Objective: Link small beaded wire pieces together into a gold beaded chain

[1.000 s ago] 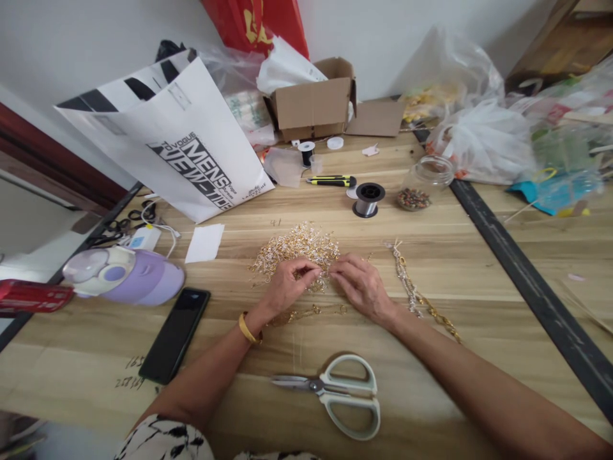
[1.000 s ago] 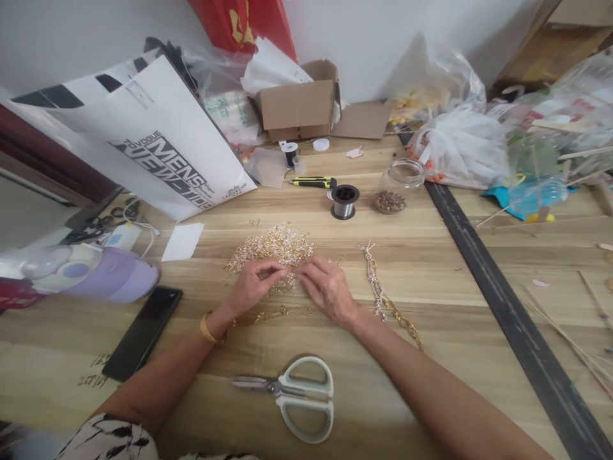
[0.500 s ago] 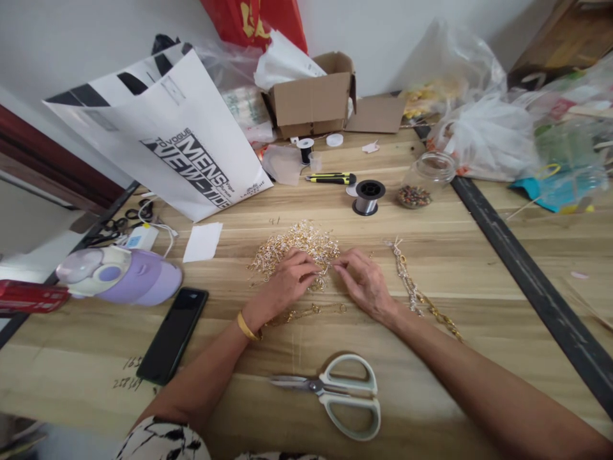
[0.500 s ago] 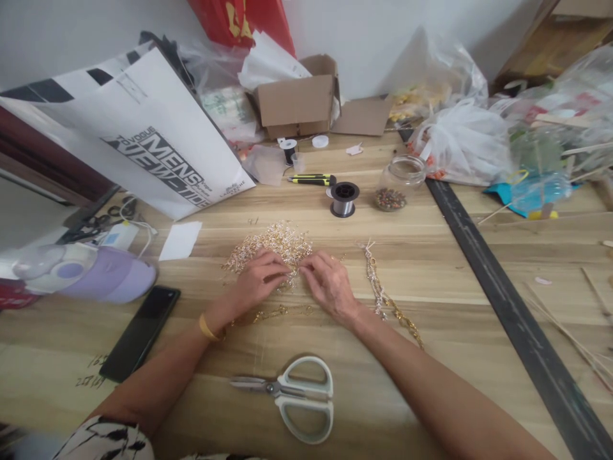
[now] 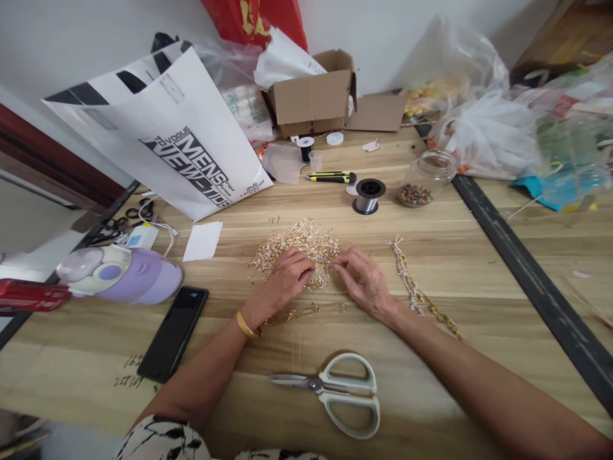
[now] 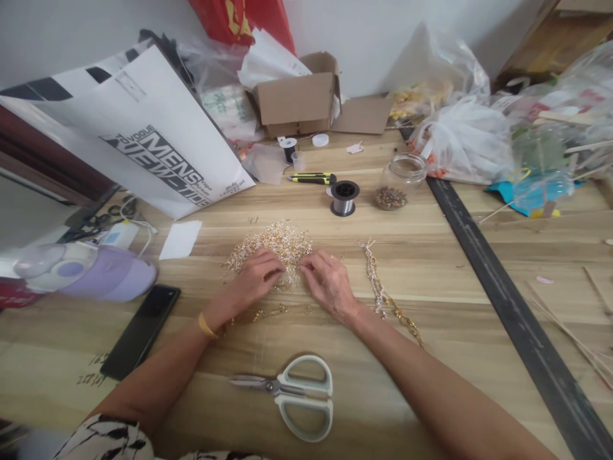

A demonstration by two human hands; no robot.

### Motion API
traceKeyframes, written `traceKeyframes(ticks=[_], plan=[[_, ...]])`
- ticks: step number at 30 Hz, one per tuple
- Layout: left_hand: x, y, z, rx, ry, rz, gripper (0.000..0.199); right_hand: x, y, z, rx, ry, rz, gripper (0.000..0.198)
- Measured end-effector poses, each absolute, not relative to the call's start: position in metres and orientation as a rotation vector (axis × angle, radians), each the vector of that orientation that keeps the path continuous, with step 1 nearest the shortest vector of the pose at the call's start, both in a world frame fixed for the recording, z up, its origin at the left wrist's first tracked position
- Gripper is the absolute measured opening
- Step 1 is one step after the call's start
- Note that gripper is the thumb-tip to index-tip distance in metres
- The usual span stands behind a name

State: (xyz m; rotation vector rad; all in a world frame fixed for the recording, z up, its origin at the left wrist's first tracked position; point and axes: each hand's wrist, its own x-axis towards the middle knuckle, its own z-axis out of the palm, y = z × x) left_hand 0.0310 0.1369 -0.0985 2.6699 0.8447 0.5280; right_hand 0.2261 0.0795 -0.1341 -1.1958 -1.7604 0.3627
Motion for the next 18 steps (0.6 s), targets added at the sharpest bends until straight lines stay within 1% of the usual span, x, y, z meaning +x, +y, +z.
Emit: traceKeyframes(ticks=[9, 18], plan=[[0.032, 0.135, -0.099, 2.647, 0.84, 0.553, 0.015, 0.225, 0.079, -0.131, -1.205, -1.774, 0.344, 0.01], [0.037, 0.127, -0.096, 2.656, 0.78, 0.431, 0.016, 0.225, 0.079, -0.129, -1.199, -1.775, 0.341, 0.01]])
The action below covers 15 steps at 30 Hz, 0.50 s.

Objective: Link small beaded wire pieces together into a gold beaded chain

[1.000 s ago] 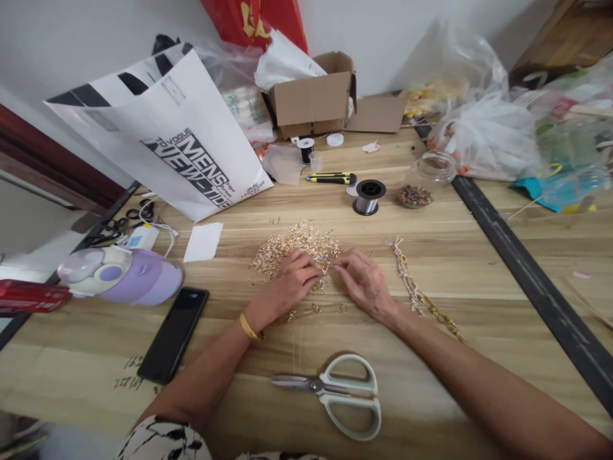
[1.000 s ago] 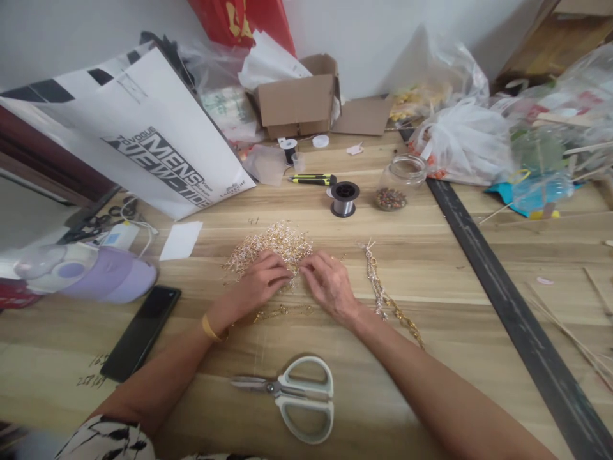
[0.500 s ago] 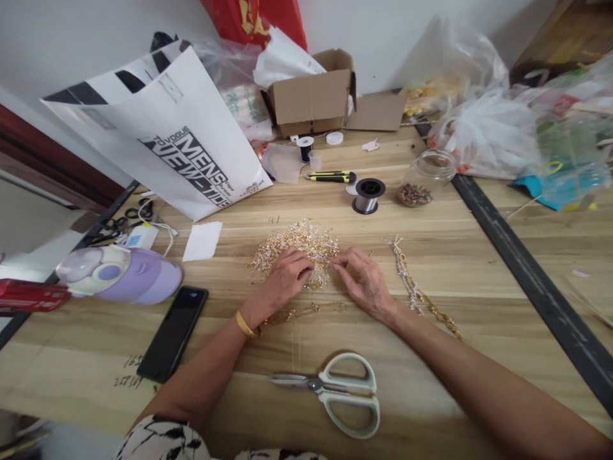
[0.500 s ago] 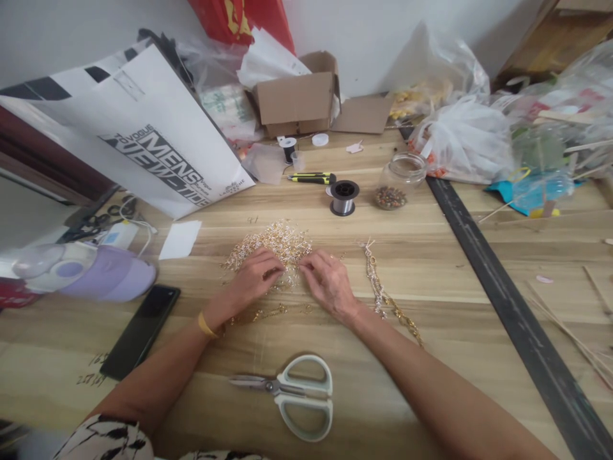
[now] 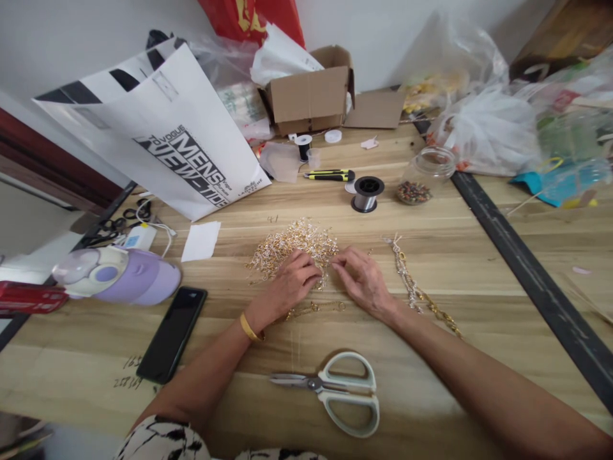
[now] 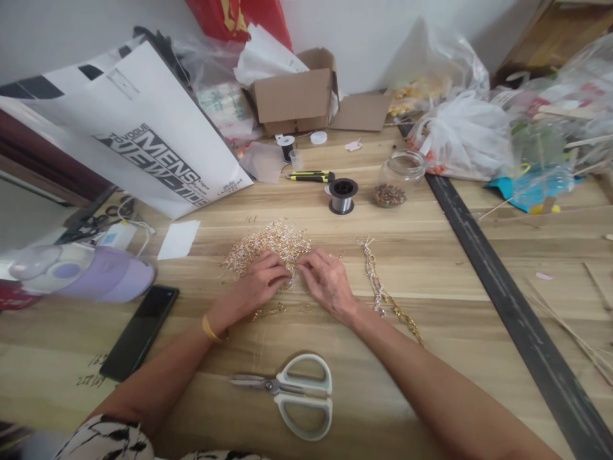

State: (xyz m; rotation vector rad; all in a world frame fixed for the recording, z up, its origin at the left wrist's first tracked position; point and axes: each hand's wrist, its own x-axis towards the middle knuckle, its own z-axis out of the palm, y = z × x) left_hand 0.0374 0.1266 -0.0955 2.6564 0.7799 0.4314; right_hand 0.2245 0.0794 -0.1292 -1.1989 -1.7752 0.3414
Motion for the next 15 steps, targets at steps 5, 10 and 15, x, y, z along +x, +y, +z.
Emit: traceKeyframes(ticks=[5, 10, 15], plan=[[0.0371, 0.1285, -0.0986, 2.62, 0.825, 0.47, 0.013, 0.2255, 0.0798, -0.1303, -1.197, -1.777, 0.367, 0.01], [0.0354, 0.1303, -0.0986, 2.614, 0.829, 0.497, 0.012, 0.2258, 0.0798, -0.1305, -1.191, -1.767, 0.376, 0.01], [0.0361, 0.1339, -0.1009, 2.53, 0.863, 0.592, 0.01, 0.2259, 0.08, -0.1308, -1.192, -1.771, 0.367, 0.01]])
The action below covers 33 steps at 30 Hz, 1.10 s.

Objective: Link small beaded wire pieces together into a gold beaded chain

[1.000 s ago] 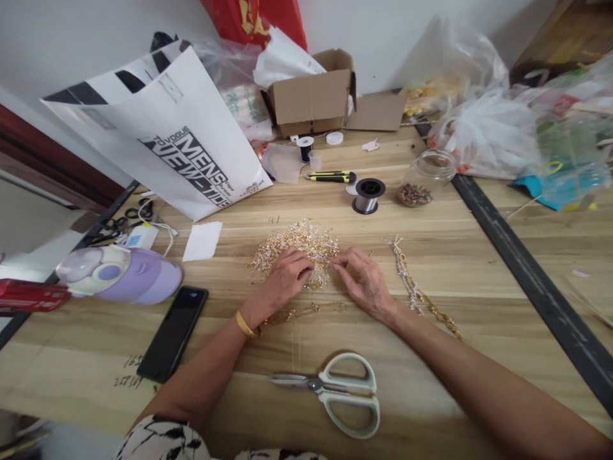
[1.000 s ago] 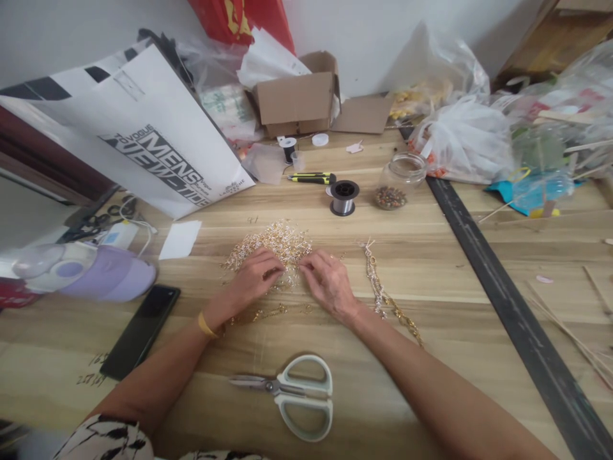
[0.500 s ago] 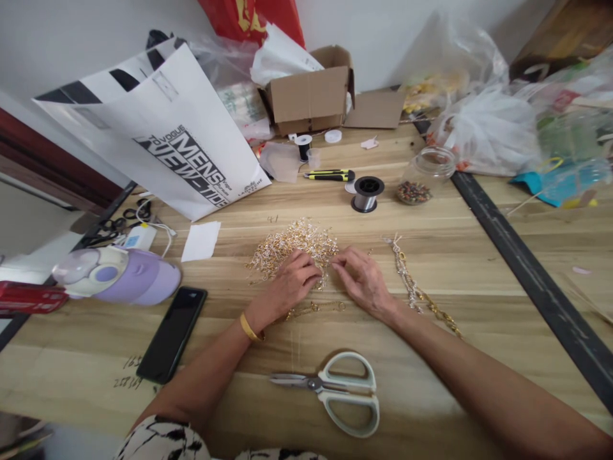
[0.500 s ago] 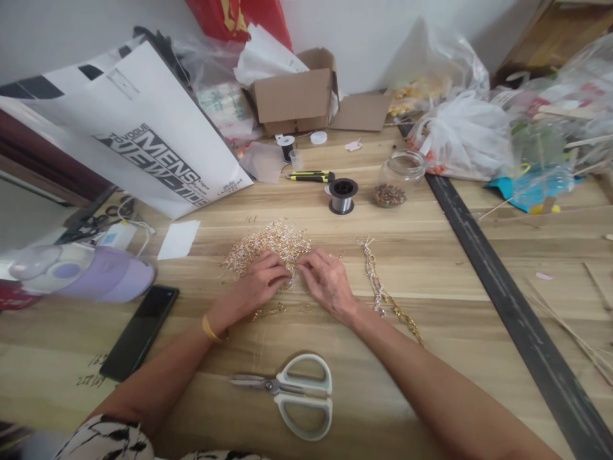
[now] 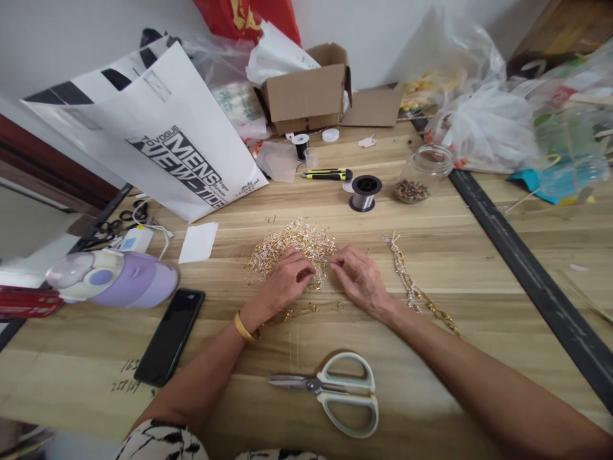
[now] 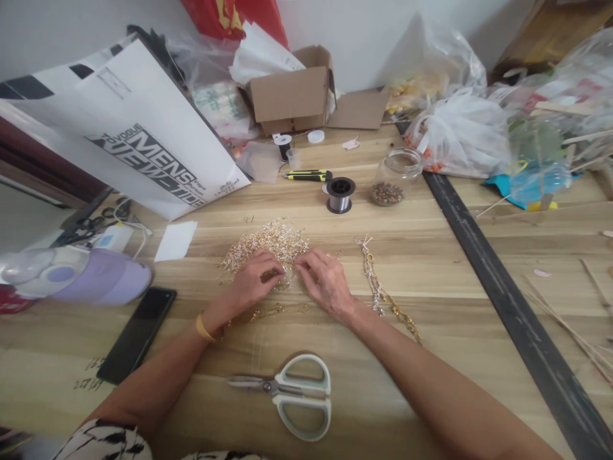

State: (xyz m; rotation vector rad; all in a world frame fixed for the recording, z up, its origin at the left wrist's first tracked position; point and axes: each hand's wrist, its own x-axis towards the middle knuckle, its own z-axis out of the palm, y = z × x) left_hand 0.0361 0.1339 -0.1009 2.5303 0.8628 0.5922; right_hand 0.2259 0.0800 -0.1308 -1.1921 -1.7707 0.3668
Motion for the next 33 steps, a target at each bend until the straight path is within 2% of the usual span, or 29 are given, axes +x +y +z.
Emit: traceKeyframes(ticks=[5, 13, 21, 33], plan=[[0.036, 0.138, -0.103, 2.324, 0.922, 0.717, 0.007, 0.226, 0.08, -0.13, -1.193, -1.778, 0.37, 0.01], [0.033, 0.138, -0.097, 2.126, 1.032, 0.711, 0.001, 0.226, 0.08, -0.128, -1.183, -1.774, 0.366, 0.01], [0.029, 0.144, -0.106, 1.934, 1.034, 0.706, 0.008, 0.226, 0.079, -0.129, -1.182, -1.777, 0.37, 0.01], [0.033, 0.14, -0.098, 2.134, 1.029, 0.757, 0.006, 0.226, 0.08, -0.129, -1.193, -1.781, 0.368, 0.009]])
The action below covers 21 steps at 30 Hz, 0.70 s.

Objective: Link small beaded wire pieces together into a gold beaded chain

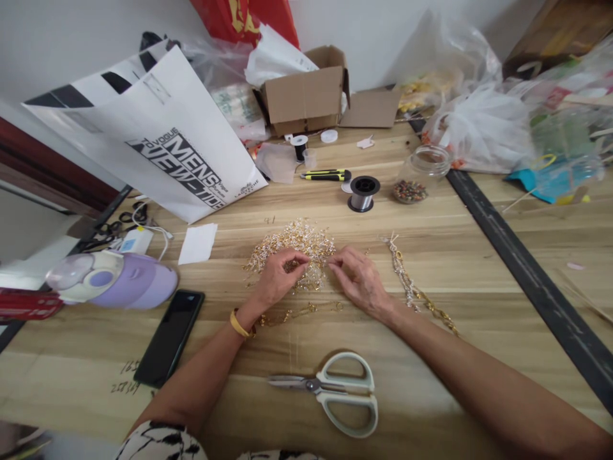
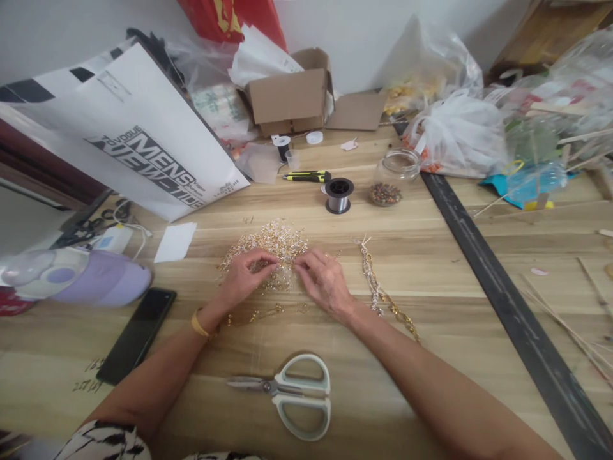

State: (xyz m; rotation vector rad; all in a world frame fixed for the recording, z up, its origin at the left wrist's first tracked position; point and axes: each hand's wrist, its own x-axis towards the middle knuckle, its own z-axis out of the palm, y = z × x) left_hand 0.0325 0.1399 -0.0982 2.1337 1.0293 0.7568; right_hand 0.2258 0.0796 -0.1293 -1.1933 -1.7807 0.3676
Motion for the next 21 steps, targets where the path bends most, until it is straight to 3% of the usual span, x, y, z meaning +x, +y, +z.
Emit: traceKeyframes(ticks=[12, 17, 21], plan=[[0.034, 0.14, -0.107, 2.428, 0.919, 0.702, 0.005, 0.226, 0.08, -0.131, -1.19, -1.779, 0.367, 0.009], [0.033, 0.133, -0.103, 2.623, 0.864, 0.565, 0.021, 0.226, 0.08, -0.132, -1.194, -1.773, 0.369, 0.009], [0.033, 0.129, -0.097, 2.691, 0.846, 0.447, 0.022, 0.226, 0.08, -0.131, -1.202, -1.775, 0.369, 0.009]])
